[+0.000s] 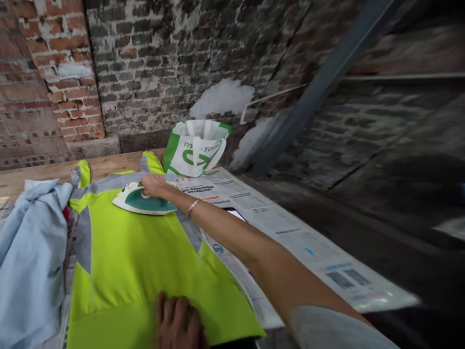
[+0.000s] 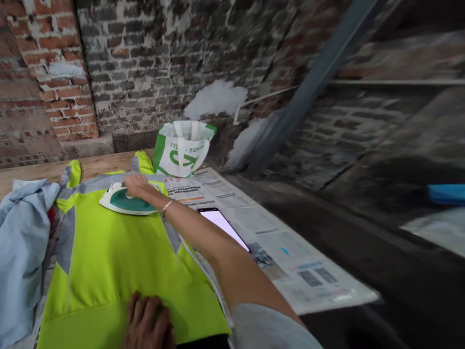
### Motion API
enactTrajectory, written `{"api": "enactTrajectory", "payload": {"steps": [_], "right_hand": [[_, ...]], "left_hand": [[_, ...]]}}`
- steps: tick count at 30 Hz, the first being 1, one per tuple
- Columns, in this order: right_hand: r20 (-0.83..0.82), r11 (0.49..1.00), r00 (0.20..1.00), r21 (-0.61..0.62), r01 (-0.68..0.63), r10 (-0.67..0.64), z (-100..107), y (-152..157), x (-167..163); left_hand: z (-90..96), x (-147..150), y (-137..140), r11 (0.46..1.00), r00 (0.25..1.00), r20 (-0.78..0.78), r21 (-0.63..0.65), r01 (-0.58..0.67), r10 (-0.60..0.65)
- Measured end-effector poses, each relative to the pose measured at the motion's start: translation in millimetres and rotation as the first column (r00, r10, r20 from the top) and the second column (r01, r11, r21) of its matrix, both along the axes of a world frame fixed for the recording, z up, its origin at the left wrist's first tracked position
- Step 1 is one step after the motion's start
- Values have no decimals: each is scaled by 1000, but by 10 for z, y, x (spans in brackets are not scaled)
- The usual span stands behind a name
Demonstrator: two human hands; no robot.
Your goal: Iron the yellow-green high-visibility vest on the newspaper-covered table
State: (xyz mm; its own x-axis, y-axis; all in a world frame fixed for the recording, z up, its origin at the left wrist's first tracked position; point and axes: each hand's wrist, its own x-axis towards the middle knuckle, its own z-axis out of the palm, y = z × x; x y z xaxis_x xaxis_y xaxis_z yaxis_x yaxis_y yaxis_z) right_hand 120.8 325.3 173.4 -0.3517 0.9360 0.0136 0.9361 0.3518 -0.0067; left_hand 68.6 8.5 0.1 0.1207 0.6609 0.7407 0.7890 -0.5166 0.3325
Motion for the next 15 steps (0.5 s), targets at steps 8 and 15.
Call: {"api": "enactTrajectory", "payload": {"steps": [8,15], "right_hand": [[10,989,990,-48,-137,138,12,-1503,207],[-9,991,993,-62,-121,121,-132,-1655,283]], "left_hand": [[31,-66,10,999,999,2,9,48,-48],[-169,-24,51,999,999,34,47,24,-26]]}}
